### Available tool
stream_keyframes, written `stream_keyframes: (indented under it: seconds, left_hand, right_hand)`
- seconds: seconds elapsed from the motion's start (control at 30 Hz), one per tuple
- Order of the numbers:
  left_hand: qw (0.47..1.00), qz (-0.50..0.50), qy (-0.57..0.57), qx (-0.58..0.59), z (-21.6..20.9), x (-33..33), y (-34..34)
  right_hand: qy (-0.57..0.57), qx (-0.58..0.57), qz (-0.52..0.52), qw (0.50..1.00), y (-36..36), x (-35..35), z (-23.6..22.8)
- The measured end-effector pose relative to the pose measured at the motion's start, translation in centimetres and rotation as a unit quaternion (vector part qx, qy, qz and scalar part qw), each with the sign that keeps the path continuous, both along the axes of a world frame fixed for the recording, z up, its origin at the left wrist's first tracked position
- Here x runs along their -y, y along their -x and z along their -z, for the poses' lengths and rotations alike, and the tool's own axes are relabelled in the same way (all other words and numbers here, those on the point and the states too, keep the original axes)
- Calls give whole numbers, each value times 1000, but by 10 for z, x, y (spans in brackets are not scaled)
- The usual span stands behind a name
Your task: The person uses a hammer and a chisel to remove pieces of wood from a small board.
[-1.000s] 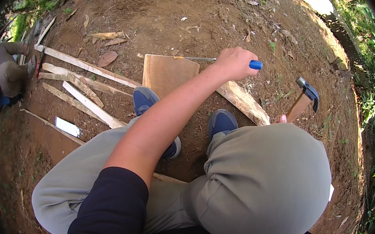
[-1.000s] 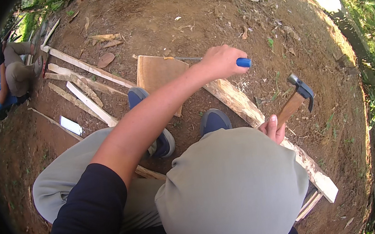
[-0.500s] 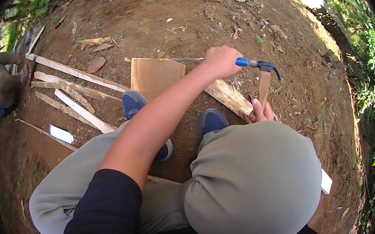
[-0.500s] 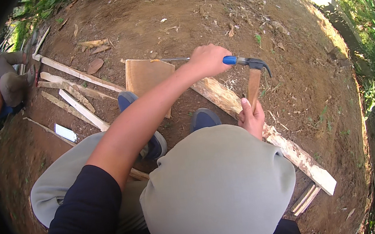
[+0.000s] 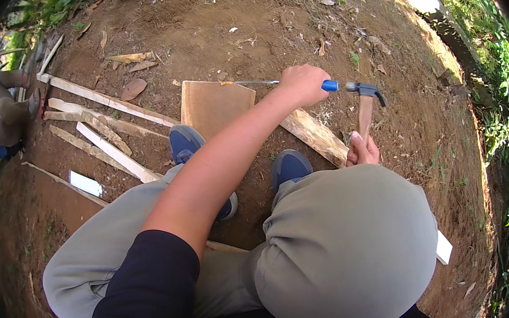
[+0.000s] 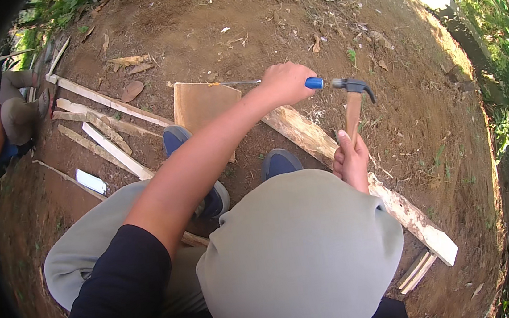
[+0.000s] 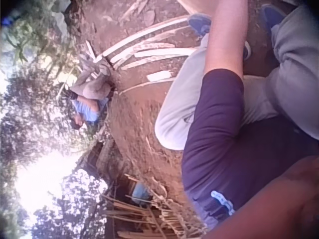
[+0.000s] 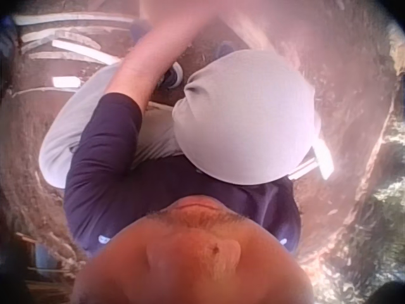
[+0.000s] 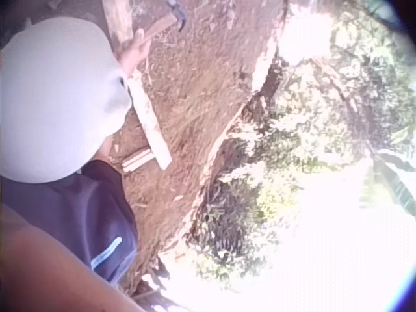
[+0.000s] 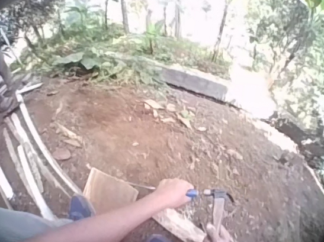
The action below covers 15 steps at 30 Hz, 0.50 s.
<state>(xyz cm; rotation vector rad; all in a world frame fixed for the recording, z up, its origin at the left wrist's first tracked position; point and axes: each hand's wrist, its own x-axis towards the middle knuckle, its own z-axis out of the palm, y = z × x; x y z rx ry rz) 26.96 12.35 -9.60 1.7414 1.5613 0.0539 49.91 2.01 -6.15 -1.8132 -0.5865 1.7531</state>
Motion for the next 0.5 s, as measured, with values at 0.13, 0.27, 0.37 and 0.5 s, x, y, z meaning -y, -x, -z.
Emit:
stream_keyframes:
  seconds: [0.13, 0.27, 0.37, 0.5]
  left_hand:
    - [1000, -11, 15, 2, 4, 3, 1]
    - [999, -20, 32, -3, 0, 1, -4]
    - [999, -24, 26, -5, 2, 3, -2]
    - [1000, -22, 15, 5, 3, 2, -4]
  right_hand:
    - [-7, 10, 89, 996, 17, 2, -9]
    - [37, 4, 45, 998, 14, 0, -7]
    - [23, 2, 62, 998, 13, -1, -8]
    - [28, 5, 78, 997, 14, 0, -13]
